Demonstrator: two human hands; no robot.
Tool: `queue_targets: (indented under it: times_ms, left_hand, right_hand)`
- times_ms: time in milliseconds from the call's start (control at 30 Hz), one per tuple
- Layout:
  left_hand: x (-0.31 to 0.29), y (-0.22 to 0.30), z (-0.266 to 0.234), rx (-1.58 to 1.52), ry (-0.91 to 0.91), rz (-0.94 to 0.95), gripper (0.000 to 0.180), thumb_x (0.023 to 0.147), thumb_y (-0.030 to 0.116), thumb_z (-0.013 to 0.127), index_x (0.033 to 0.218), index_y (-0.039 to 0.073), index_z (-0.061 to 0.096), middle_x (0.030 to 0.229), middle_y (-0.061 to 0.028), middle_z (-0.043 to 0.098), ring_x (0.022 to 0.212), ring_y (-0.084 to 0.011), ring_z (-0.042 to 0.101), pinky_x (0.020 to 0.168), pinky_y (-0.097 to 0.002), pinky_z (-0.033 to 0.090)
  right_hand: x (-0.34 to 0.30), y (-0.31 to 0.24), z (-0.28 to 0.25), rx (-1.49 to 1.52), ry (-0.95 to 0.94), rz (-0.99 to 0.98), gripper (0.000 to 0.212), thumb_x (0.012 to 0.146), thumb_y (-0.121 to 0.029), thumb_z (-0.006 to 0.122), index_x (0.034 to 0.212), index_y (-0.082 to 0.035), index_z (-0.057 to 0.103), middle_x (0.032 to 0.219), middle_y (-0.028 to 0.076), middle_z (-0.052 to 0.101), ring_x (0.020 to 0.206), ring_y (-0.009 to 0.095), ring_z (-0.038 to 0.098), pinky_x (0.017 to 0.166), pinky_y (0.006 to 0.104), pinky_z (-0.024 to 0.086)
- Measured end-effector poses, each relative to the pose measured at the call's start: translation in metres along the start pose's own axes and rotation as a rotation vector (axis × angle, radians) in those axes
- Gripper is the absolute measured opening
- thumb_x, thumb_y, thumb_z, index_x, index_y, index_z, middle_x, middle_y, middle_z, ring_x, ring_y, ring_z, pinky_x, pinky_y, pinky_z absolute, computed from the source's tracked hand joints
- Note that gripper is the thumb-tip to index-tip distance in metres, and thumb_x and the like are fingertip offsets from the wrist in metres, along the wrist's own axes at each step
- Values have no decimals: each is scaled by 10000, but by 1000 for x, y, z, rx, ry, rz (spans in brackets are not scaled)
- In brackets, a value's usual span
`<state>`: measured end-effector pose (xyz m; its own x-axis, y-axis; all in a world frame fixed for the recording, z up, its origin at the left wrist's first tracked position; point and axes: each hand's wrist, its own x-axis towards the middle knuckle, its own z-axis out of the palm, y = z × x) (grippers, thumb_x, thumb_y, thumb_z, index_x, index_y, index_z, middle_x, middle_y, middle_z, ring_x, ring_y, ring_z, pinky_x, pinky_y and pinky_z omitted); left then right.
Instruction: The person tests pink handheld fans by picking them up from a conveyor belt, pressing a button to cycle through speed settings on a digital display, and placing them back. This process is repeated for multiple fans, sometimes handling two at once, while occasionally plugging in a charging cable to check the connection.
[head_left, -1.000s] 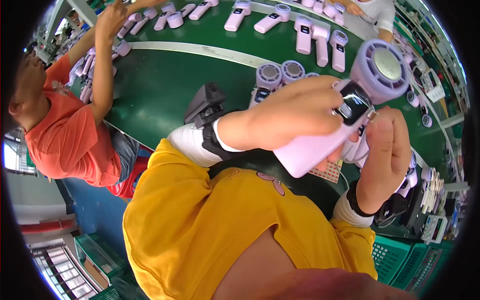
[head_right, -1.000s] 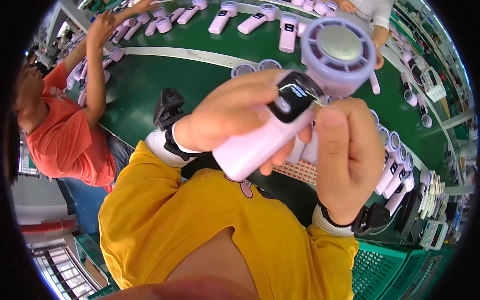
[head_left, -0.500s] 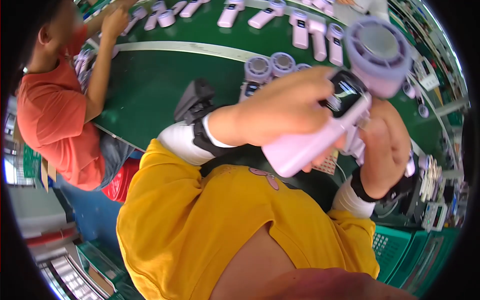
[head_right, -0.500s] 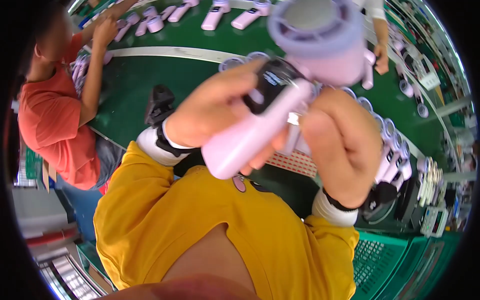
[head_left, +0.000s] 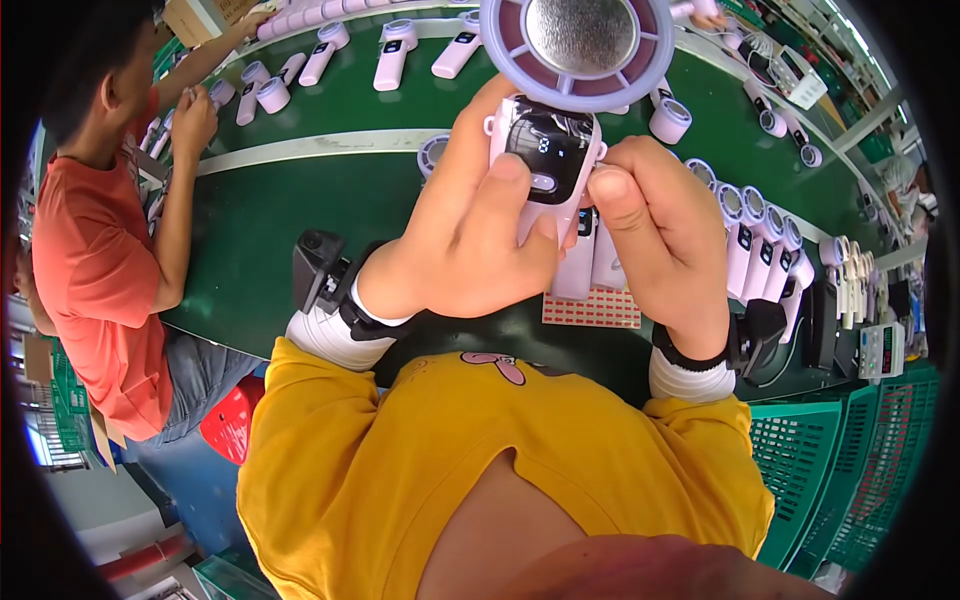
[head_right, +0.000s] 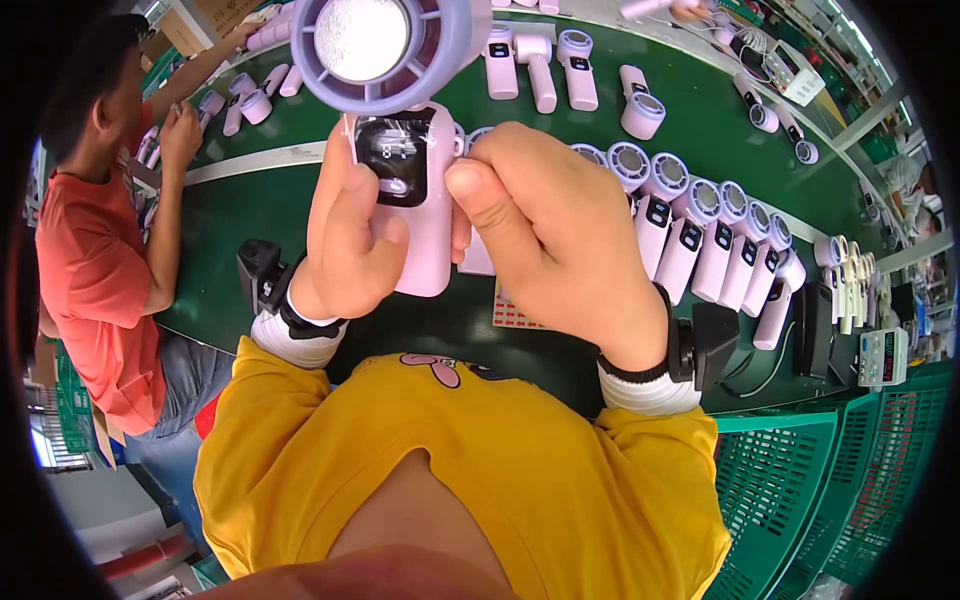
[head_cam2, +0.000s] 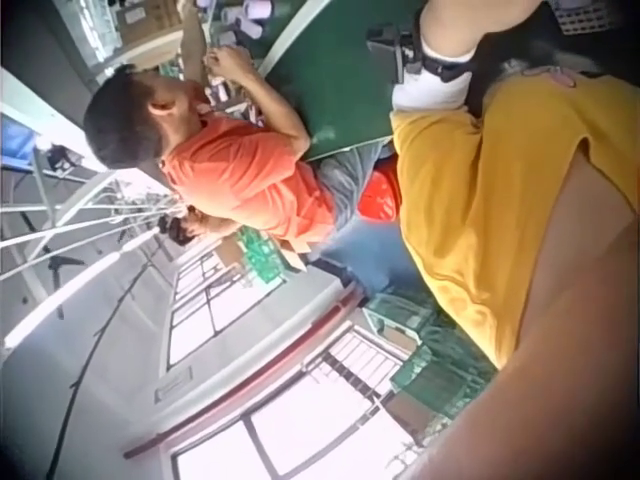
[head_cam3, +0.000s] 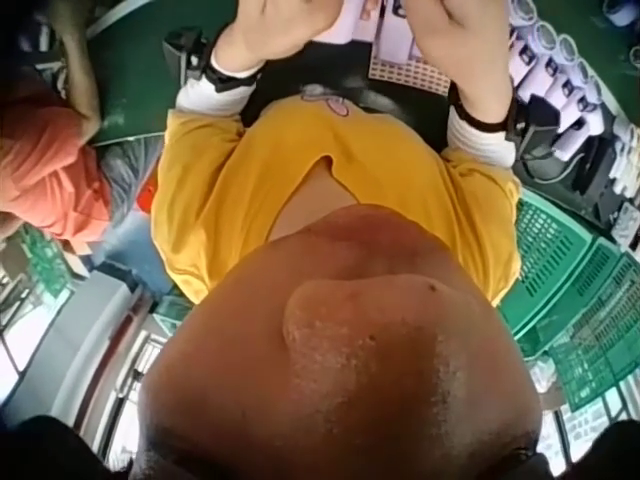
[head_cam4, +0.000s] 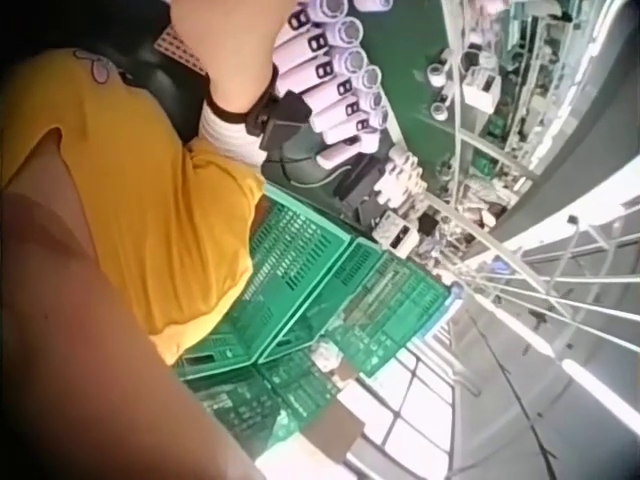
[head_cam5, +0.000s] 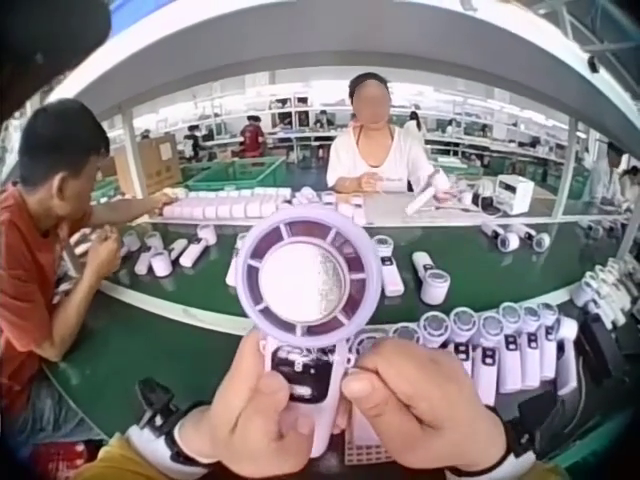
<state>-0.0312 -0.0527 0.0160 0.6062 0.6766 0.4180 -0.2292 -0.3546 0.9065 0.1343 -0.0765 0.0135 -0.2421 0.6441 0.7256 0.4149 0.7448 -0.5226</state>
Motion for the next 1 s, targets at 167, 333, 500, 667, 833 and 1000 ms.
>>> queue_targets:
  times_ms: [167,333,500,667,833,1000]
  left_hand:
    - [2,-3,1,17,81,71,477,744,61,447,1179,-45,285,961,-197,501,721,-223,537,565,-311,481]
    - [3,-5,-7,18,132,121,481,750,62,490,1172,-48,287,1000,-196,491,786,-214,532,590,-307,480]
    - [1,29,-43,-353,382,205,584,792,240,506,1258,-4,252,901,-139,535,609,-152,531,529,-280,460]
    - [-53,70,-93,-471,-123,563,608,718,314,580,1168,-8,327,911,-63,517,677,-163,494,575,-297,441]
    - [-51,71,-21,87,679,831,521,652,286,658,1054,57,418,892,12,487,711,-159,451,613,-308,397]
    - [-17,34,-38,385,601,574,303,686,206,625,930,84,495,869,2,505,734,-160,475,621,-299,389]
  right_hand:
    - [6,4,-5,60,-59,-4,173,858,-172,491,751,-37,510,605,52,509,538,204,503,485,265,386]
    - [10,-1,-7,56,-119,105,184,863,-182,498,827,-8,545,681,44,532,579,125,483,525,228,372]
    - [16,0,-27,52,137,139,152,853,-156,518,815,-14,558,708,28,564,590,108,500,533,217,386]
    - [30,-11,-41,164,565,130,164,847,-118,509,853,38,561,781,66,576,550,43,382,504,167,289]
    - [26,-2,-50,183,731,94,152,842,-110,523,843,34,571,805,61,587,578,52,424,562,165,333]
    - [16,5,-72,179,859,-38,217,863,-123,449,850,68,553,630,15,412,506,44,303,483,190,231]
